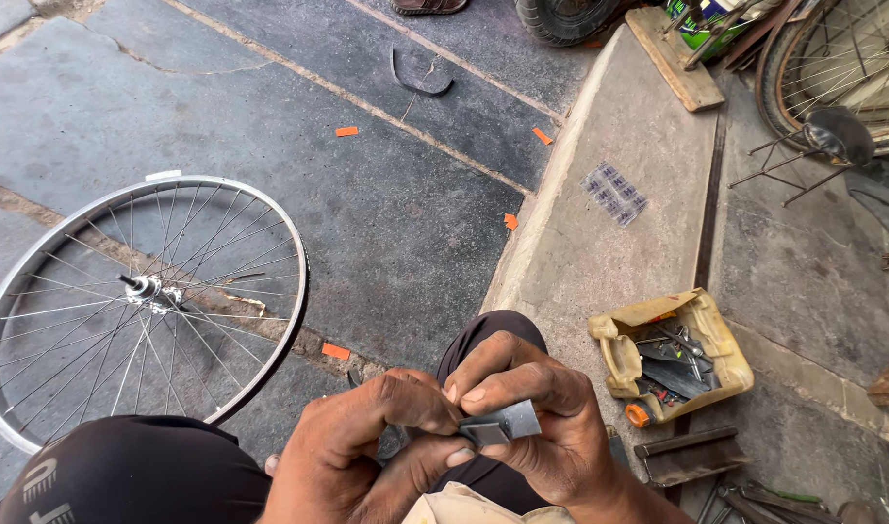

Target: The person sits on the ground and uses a sanding block to smooth a small piece of rubber. They then use scissors to cut a strip of inner tube material and insert it into a bicycle wheel rim. The person works on the wheel rim and the rubber strip, preparing to repair the tire.

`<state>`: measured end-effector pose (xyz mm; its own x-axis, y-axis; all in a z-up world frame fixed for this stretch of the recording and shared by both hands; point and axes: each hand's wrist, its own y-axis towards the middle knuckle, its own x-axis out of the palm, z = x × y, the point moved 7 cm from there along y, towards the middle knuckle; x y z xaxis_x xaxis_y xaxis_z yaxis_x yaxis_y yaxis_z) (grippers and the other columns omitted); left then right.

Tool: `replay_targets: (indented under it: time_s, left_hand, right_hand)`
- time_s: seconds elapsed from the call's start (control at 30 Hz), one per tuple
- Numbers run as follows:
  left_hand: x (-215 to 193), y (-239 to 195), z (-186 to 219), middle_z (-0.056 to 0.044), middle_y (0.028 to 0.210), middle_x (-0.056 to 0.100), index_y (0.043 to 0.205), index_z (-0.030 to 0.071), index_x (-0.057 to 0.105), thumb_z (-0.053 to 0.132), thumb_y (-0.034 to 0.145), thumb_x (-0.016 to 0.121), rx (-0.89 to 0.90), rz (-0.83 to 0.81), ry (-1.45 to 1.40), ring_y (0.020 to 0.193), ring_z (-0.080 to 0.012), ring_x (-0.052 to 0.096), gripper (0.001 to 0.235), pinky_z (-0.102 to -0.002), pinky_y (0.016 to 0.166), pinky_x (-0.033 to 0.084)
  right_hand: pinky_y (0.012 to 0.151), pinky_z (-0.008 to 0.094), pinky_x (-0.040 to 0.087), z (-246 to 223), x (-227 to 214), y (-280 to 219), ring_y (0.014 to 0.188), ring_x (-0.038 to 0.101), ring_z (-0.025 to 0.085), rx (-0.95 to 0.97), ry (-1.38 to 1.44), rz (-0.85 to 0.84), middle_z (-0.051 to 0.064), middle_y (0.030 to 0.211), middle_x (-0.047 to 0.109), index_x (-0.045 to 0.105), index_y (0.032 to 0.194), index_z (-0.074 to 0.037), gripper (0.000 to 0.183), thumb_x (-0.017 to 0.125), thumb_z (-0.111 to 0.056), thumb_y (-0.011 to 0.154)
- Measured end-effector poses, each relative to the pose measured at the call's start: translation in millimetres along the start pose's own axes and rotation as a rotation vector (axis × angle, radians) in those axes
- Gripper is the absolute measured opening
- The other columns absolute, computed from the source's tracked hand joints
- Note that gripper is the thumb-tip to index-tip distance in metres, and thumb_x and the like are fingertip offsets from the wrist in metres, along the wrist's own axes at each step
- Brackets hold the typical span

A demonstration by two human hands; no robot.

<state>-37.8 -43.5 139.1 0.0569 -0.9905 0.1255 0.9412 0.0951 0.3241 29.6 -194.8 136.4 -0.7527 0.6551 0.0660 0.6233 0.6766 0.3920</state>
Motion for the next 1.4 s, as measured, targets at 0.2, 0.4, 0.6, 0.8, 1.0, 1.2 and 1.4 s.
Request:
replay_targets:
  time_s: [0.2,0.4,0.6,0.8,1.0,1.2,1.4]
  left_hand:
    - [-0.8,-0.4,-4.5,-0.006,0.089,0.078,0.093,0.006,0.067,0.01,0.087,0.083,-0.035,-0.024,0.069,0.087,-0.0146,0.08,0.018,-0.031,0.074,0.064]
    - [-1.7,-1.6,-5.6,-0.006,0.094,0.077,0.096,0.006,0.066,0.011,0.088,0.083,0.002,-0.029,0.111,0.088,-0.0138,0.08,0.019,-0.029,0.072,0.064]
    - [-1.2,-4.1,-20.9,-0.006,0.093,0.079,0.097,0.006,0.067,0.011,0.088,0.083,-0.2,-0.046,0.031,0.074,-0.0124,0.079,0.019,-0.027,0.06,0.063]
    - [-5.2,-2.0,-11.1,-0.007,0.096,0.076,0.099,0.005,0.065,0.009,0.088,0.082,-0.009,-0.032,0.068,0.091,-0.0146,0.077,0.02,-0.029,0.077,0.062]
    - [-8.1,2.0,-30.0,-0.008,0.097,0.071,0.098,0.002,0.063,0.005,0.09,0.08,-0.138,-0.003,-0.061,0.094,-0.0151,0.07,0.019,-0.031,0.084,0.058]
    - [-5.6,7.0,-48.9,-0.01,0.102,0.071,0.101,0.001,0.056,0.005,0.096,0.069,-0.343,-0.093,-0.229,0.1,-0.0159,0.07,0.014,-0.031,0.089,0.058]
    - [-19.9,17.3,-59.4,-0.011,0.099,0.074,0.097,0.001,0.053,0.006,0.097,0.063,-0.391,-0.009,-0.129,0.091,-0.0123,0.068,0.012,-0.027,0.08,0.059]
  right_hand:
    - [0.094,0.037,0.061,2.7,-0.5,-0.6,0.107,0.069,0.021,0.006,0.013,0.01,0.015,0.113,0.067,0.07,0.118,-0.006,0.024,0.076,-0.023,0.103]
    - [0.094,0.036,0.061,3.6,-0.6,-1.4,0.107,0.069,0.02,-0.006,-0.006,0.017,0.016,0.114,0.068,0.07,0.118,-0.005,0.025,0.076,-0.024,0.103]
    - [0.093,0.035,0.06,5.6,-2.1,-1.7,0.106,0.068,0.02,0.002,-0.018,0.027,0.016,0.115,0.068,0.071,0.117,-0.006,0.026,0.076,-0.026,0.102]
    - [0.095,0.035,0.059,4.6,-1.6,0.1,0.108,0.068,0.02,-0.018,-0.082,0.026,0.014,0.114,0.068,0.07,0.117,-0.006,0.026,0.077,-0.026,0.102]
    - [0.087,0.029,0.058,13.0,-7.0,0.5,0.1,0.069,0.016,-0.009,-0.176,0.067,0.013,0.111,0.07,0.068,0.112,-0.006,0.021,0.078,-0.02,0.1]
    - [0.09,0.027,0.063,26.0,-17.8,4.5,0.105,0.073,0.015,-0.018,-0.136,0.026,0.017,0.119,0.068,0.068,0.109,-0.004,0.015,0.076,-0.012,0.099]
    - [0.089,0.027,0.059,31.7,-41.6,12.2,0.1,0.07,0.013,0.103,-0.069,0.088,0.015,0.112,0.075,0.062,0.104,-0.007,0.011,0.071,-0.009,0.098]
